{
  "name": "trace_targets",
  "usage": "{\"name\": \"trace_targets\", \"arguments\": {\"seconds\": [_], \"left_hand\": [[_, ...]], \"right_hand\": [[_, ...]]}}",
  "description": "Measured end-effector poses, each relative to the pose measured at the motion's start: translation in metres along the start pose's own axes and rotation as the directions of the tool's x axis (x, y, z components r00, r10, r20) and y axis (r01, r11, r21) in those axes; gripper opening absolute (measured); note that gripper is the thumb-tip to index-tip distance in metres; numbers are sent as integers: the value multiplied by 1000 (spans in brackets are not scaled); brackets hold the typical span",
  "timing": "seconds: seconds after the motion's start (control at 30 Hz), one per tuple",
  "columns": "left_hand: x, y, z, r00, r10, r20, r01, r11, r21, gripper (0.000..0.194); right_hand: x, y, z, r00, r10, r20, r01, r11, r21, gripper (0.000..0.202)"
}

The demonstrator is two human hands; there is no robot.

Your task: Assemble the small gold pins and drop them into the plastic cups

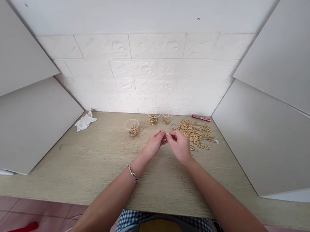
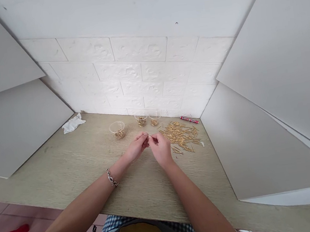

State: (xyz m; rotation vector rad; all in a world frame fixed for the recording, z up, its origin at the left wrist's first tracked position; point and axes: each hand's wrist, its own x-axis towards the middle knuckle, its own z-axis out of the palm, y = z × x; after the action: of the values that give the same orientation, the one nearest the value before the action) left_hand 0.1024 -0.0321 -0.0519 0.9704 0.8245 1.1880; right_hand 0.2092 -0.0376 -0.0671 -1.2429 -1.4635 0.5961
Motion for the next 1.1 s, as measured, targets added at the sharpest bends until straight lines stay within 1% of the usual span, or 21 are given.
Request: {"name": "trace_targets", "arguments": {"seconds": [0.2, 0.33, 0.43, 0.6, 0.7, 0.9, 1.0, 1.1], "left_hand": [[-4, 4, 3, 1000, -13, 24, 14, 998, -65, 32], [-4, 4, 2, 1000, -11, 28, 13, 998, -60, 33], [-3, 4, -1, 999, 12, 45, -12, 1000, 5, 32], [1, 5, -7, 992, 81, 94, -96, 980, 175, 28], [1, 6, -8, 990, 99, 103, -122, 960, 251, 27], [2, 7, -10, 986, 121, 114, -153, 929, 336, 28], [4, 7, -12, 985, 124, 122, -159, 927, 339, 28], [5, 7, -14, 986, 122, 117, -151, 945, 290, 27]], "right_hand": [[-1, 0, 0, 997, -78, -14, 78, 996, -34, 18], [-1, -3, -1, 995, -100, -11, 99, 993, -58, 18], [-1, -5, -3, 995, -102, 20, 104, 993, -65, 18], [3, -5, -9, 992, -100, 75, 107, 989, -97, 17], [4, -6, -11, 994, -56, 94, 64, 994, -85, 17], [4, -6, -9, 991, 61, 115, -66, 997, 40, 17], [5, -5, -6, 985, 109, 132, -129, 980, 152, 18], [6, -6, -4, 976, 141, 164, -180, 951, 253, 21]]}}
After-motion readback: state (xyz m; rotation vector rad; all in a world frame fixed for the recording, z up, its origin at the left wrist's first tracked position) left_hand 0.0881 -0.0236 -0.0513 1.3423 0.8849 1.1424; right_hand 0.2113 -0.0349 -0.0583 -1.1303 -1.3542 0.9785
